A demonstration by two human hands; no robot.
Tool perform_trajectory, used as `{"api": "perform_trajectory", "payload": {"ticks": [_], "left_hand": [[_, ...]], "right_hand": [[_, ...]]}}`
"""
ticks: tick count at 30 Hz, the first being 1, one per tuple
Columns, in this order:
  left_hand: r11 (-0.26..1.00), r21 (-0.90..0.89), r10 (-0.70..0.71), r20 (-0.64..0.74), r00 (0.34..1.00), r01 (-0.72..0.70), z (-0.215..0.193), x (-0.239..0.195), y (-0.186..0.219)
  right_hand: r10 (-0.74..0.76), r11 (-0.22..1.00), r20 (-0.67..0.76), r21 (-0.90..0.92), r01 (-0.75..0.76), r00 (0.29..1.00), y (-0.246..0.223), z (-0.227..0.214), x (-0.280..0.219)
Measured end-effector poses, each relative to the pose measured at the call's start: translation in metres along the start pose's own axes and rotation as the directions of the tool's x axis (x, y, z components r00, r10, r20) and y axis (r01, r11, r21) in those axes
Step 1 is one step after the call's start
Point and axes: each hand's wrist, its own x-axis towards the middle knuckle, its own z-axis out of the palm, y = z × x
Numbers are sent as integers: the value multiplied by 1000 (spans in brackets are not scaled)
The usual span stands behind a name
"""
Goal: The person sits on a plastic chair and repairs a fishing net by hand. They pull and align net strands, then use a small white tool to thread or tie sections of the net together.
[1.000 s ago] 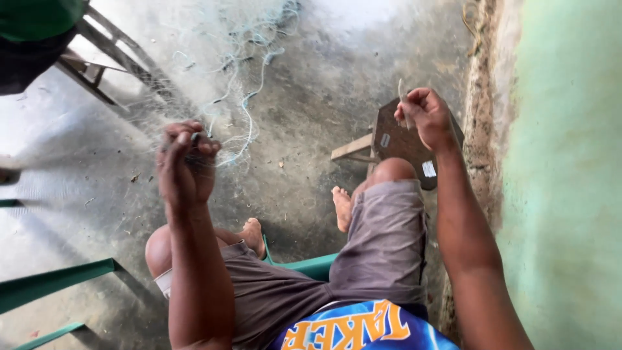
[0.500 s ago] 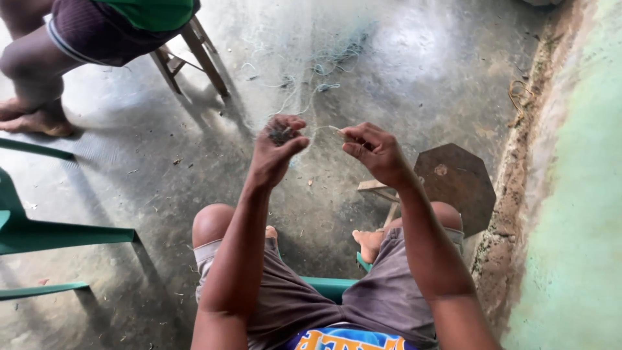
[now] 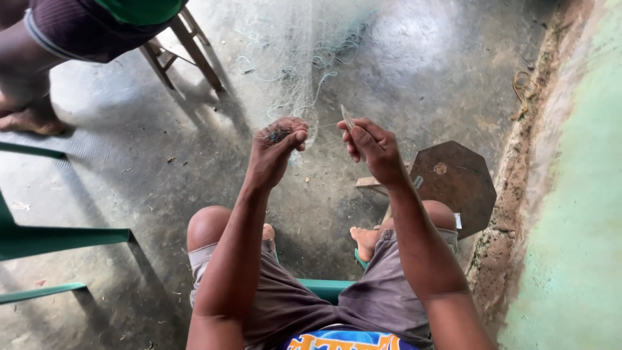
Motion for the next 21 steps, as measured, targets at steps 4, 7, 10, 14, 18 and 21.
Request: {"api": "perform_trajectory", "payload": {"ticks": [4, 7, 10, 14, 18, 21], "left_hand": [[999, -34, -42, -12, 999, 42, 0, -1, -5], [996, -75, -56, -34, 998, 54, 0, -1, -7], [994, -89, -66, -38, 997, 62, -2, -2, -12], [988, -145, -67, -38, 997, 61, -3, -3, -13], [975, -205, -100, -56, 993, 86, 1, -4, -10], [963, -249, -121, -60, 991, 103, 2, -6, -7]], "right_hand": [[64, 981, -122, 190, -40, 990, 13, -4, 4], [120, 931, -129, 360, -66, 984, 21, -13, 5], [80, 919, -203, 393, 7, 976, 25, -18, 7], [-83, 896, -341, 386, 220, 936, 21, -25, 17], [-115, 735, -328, 607, 303, 938, -2, -31, 15], [-48, 557, -272, 791, 252, 961, 6, -88, 2]]}}
